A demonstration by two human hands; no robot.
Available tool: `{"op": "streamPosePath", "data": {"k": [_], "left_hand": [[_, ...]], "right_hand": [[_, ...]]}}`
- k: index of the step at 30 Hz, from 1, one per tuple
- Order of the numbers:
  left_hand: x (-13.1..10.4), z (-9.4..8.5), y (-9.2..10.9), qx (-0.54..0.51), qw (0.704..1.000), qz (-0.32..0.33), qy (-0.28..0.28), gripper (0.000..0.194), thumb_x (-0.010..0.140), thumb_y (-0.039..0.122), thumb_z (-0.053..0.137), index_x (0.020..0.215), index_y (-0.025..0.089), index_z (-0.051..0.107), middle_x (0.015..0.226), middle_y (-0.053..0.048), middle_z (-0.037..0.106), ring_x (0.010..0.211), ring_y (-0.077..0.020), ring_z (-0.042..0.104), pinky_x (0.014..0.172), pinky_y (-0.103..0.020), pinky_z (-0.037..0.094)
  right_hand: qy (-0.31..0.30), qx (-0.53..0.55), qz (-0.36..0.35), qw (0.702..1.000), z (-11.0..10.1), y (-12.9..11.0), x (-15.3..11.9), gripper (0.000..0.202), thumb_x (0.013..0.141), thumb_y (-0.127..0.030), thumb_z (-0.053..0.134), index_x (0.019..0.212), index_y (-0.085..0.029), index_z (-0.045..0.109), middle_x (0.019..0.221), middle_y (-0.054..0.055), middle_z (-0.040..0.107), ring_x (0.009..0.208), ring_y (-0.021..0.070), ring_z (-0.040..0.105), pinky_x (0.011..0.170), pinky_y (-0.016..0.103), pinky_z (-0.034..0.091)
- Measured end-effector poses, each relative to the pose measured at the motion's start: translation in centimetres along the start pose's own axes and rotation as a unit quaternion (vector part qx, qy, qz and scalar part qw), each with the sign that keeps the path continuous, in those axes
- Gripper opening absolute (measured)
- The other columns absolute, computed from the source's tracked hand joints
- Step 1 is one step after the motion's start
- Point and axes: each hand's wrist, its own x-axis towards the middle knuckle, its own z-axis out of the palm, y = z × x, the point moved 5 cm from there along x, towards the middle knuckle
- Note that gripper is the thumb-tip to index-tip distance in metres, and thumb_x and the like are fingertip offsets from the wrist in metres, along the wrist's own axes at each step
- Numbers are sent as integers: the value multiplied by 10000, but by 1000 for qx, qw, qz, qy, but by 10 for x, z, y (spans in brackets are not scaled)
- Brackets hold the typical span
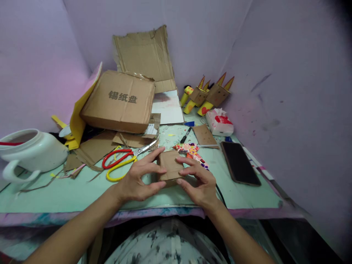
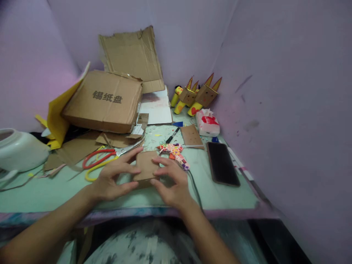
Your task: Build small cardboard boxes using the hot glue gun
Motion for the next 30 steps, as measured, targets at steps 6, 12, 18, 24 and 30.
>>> {"op": "streamPosePath", "data": {"k": [6,12,18,24,30], "left_hand": [[2,-2,4,15,999,30,-17,331,752,122,687,1066,171,598,1432,-222,419,1286,-300,467,999,-450,447],[5,0,8,34,996,78,-32,357,754,142,680,1087,192,561,1350,-216,505,1252,-312,493,987,-524,437],[6,4,10,57,994,90,-3,303,726,94,625,1007,184,556,1299,-214,546,1200,-295,539,982,-524,433],[5,6,10,38,997,67,12,273,731,84,613,983,176,564,1256,-214,570,1164,-310,564,978,-563,417],[4,7,11,55,995,78,21,279,728,87,610,988,177,563,1253,-212,584,1164,-295,572,990,-540,416]], "right_hand": [[2,-18,-19,1000,-1,-4,2,175,732,-145,703,871,-233,643,1104,100,699,1027,254,646,912,439,480],[-3,-13,-21,1000,1,-4,1,180,732,-138,700,876,-229,642,1102,100,698,1032,252,644,906,431,482],[2,-19,-18,1000,0,-5,2,157,742,-153,689,866,-231,636,1095,96,702,1019,252,651,899,432,488],[2,-18,-18,1000,-1,-5,2,150,745,-155,692,864,-231,641,1088,95,704,1012,248,651,889,424,492],[6,-14,-24,1000,0,-5,2,165,750,-135,685,879,-232,646,1093,95,702,1015,244,650,900,418,484]]}}
